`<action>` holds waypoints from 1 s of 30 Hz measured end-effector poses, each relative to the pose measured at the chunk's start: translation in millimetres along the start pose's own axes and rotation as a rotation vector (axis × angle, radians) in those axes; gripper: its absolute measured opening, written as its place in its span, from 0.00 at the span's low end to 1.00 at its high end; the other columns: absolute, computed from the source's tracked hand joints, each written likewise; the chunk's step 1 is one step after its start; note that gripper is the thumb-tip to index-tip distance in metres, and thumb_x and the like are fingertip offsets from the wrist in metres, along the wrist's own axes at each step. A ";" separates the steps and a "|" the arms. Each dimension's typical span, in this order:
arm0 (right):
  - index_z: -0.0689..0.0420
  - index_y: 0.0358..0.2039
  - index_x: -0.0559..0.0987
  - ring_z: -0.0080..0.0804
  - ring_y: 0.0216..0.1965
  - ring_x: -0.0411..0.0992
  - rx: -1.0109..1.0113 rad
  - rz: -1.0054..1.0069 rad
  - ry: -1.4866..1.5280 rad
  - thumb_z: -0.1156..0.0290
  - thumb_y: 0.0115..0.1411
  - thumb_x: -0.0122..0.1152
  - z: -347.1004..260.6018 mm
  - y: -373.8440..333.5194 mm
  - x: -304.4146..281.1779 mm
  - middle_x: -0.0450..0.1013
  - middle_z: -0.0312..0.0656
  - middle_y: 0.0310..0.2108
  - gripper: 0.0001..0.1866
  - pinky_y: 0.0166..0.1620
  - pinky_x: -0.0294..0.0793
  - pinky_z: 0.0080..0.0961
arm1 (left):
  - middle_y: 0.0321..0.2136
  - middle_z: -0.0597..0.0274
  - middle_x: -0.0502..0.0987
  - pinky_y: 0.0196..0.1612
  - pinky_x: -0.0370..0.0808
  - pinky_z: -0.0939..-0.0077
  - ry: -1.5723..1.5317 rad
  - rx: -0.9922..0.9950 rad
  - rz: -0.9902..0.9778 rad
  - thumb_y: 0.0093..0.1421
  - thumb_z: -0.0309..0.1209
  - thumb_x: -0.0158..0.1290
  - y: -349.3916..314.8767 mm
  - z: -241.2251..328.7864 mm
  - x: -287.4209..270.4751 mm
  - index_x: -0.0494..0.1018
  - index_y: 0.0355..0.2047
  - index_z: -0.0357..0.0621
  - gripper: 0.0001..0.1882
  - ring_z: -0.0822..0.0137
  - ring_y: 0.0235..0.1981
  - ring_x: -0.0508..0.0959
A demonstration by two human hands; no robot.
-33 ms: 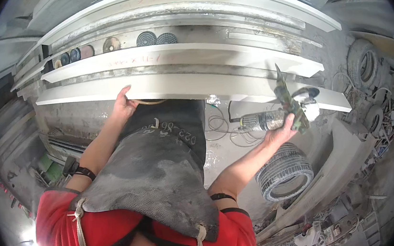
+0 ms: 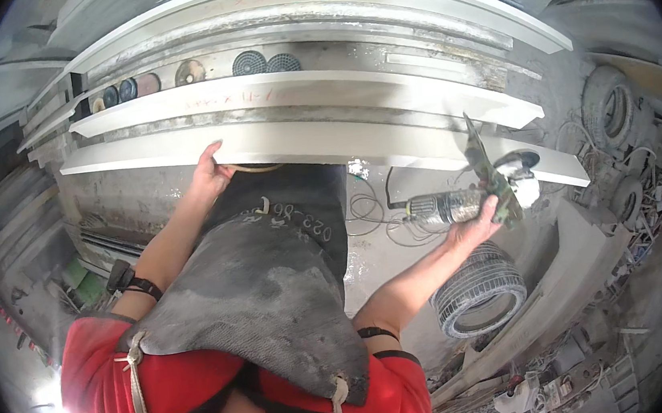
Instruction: Use an angle grinder to smooth and polish long white profiles.
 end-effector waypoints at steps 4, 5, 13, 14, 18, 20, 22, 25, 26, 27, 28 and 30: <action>0.63 0.59 0.70 0.45 0.48 0.76 -0.020 -0.121 -0.133 0.69 0.62 0.66 -45.3 -33.2 -2.3 0.75 0.49 0.49 0.27 0.50 0.81 0.50 | 0.52 0.48 0.76 0.48 0.82 0.59 0.003 0.012 -0.154 0.67 0.38 0.56 -4.6 -9.2 9.6 0.70 0.54 0.42 0.19 0.56 0.51 0.79; 0.64 0.57 0.71 0.43 0.46 0.76 -0.027 -0.094 -0.194 0.70 0.62 0.65 -57.4 -45.7 -12.0 0.75 0.48 0.47 0.24 0.49 0.81 0.48 | 0.51 0.49 0.75 0.47 0.82 0.57 0.042 0.020 -0.110 0.67 0.41 0.55 -17.8 -16.5 21.8 0.69 0.56 0.43 0.21 0.56 0.50 0.79; 0.66 0.64 0.65 0.34 0.56 0.69 -0.070 -0.228 -0.871 0.73 0.48 0.79 -11.4 -158.1 32.6 0.70 0.47 0.57 0.45 0.60 0.70 0.34 | 0.25 0.65 0.70 0.27 0.73 0.68 1.015 0.675 -0.284 0.73 0.33 0.40 -72.9 19.7 -48.1 0.59 0.65 0.44 0.21 0.70 0.23 0.70; 0.63 0.69 0.57 0.37 0.60 0.66 -0.121 -0.306 -0.803 0.72 0.45 0.82 5.1 -182.3 62.8 0.66 0.50 0.60 0.54 0.63 0.67 0.35 | 0.25 0.65 0.70 0.27 0.73 0.68 1.000 0.661 -0.324 0.73 0.33 0.40 -82.9 9.0 -35.4 0.59 0.65 0.44 0.21 0.70 0.23 0.70; 0.59 0.69 0.56 0.41 0.65 0.63 -0.076 -0.515 -0.767 0.74 0.41 0.83 51.7 -254.7 126.1 0.61 0.50 0.64 0.57 0.67 0.65 0.37 | 0.26 0.65 0.73 0.36 0.72 0.78 1.027 0.651 -0.730 0.72 0.24 0.40 -171.0 -30.7 47.6 0.55 0.69 0.46 0.25 0.73 0.25 0.72; 0.59 0.69 0.56 0.41 0.65 0.63 -0.107 -0.538 -0.789 0.74 0.39 0.83 68.5 -264.2 132.5 0.61 0.51 0.63 0.59 0.67 0.64 0.36 | 0.23 0.66 0.72 0.34 0.72 0.77 1.043 0.419 -0.843 0.72 0.25 0.40 -186.0 -67.2 69.3 0.58 0.68 0.45 0.24 0.74 0.25 0.72; 0.59 0.69 0.55 0.41 0.65 0.63 -0.071 -0.529 -0.868 0.73 0.39 0.83 72.9 -268.6 139.9 0.61 0.52 0.64 0.59 0.67 0.64 0.35 | 0.22 0.67 0.71 0.33 0.71 0.77 1.057 0.441 -0.782 0.72 0.25 0.41 -180.4 -76.0 76.6 0.62 0.66 0.45 0.23 0.75 0.25 0.71; 0.58 0.69 0.55 0.41 0.64 0.65 -0.030 -0.590 -0.797 0.73 0.39 0.83 84.2 -260.7 143.4 0.63 0.51 0.63 0.59 0.65 0.67 0.35 | 0.21 0.68 0.70 0.30 0.69 0.79 1.095 0.305 -0.711 0.71 0.27 0.41 -154.6 -81.6 86.7 0.65 0.66 0.44 0.23 0.78 0.24 0.70; 0.58 0.69 0.55 0.41 0.64 0.65 -0.023 -0.591 -0.787 0.73 0.39 0.83 88.1 -256.3 141.3 0.63 0.51 0.63 0.59 0.65 0.67 0.35 | 0.21 0.68 0.70 0.30 0.69 0.79 1.105 0.309 -0.703 0.71 0.27 0.41 -149.2 -85.5 90.4 0.65 0.66 0.44 0.23 0.78 0.24 0.70; 0.57 0.70 0.55 0.41 0.63 0.67 0.076 -0.640 -0.753 0.73 0.39 0.83 100.3 -252.9 140.5 0.64 0.51 0.62 0.59 0.64 0.69 0.35 | 0.21 0.70 0.68 0.25 0.65 0.81 1.077 0.277 -0.680 0.71 0.29 0.42 -142.8 -90.7 95.0 0.65 0.66 0.48 0.23 0.79 0.21 0.66; 0.57 0.70 0.55 0.41 0.62 0.68 0.173 -0.687 -0.717 0.73 0.39 0.83 110.6 -249.9 138.9 0.66 0.50 0.61 0.60 0.63 0.70 0.36 | 0.21 0.73 0.66 0.20 0.60 0.84 1.051 0.247 -0.658 0.71 0.30 0.43 -138.8 -96.8 99.9 0.66 0.67 0.52 0.24 0.81 0.19 0.63; 0.56 0.69 0.56 0.43 0.58 0.71 0.062 -0.722 -0.768 0.69 0.40 0.82 107.3 -234.8 138.1 0.69 0.51 0.59 0.58 0.59 0.73 0.37 | 0.21 0.70 0.69 0.26 0.67 0.79 1.091 0.254 -0.668 0.70 0.29 0.44 -141.0 -105.8 111.6 0.64 0.68 0.47 0.26 0.77 0.21 0.68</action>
Point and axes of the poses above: each hand's wrist, its own y-axis towards the middle knuckle, its own x-axis out of the palm, z = x × y, the point moved 9 cm from there along y, towards the middle knuckle
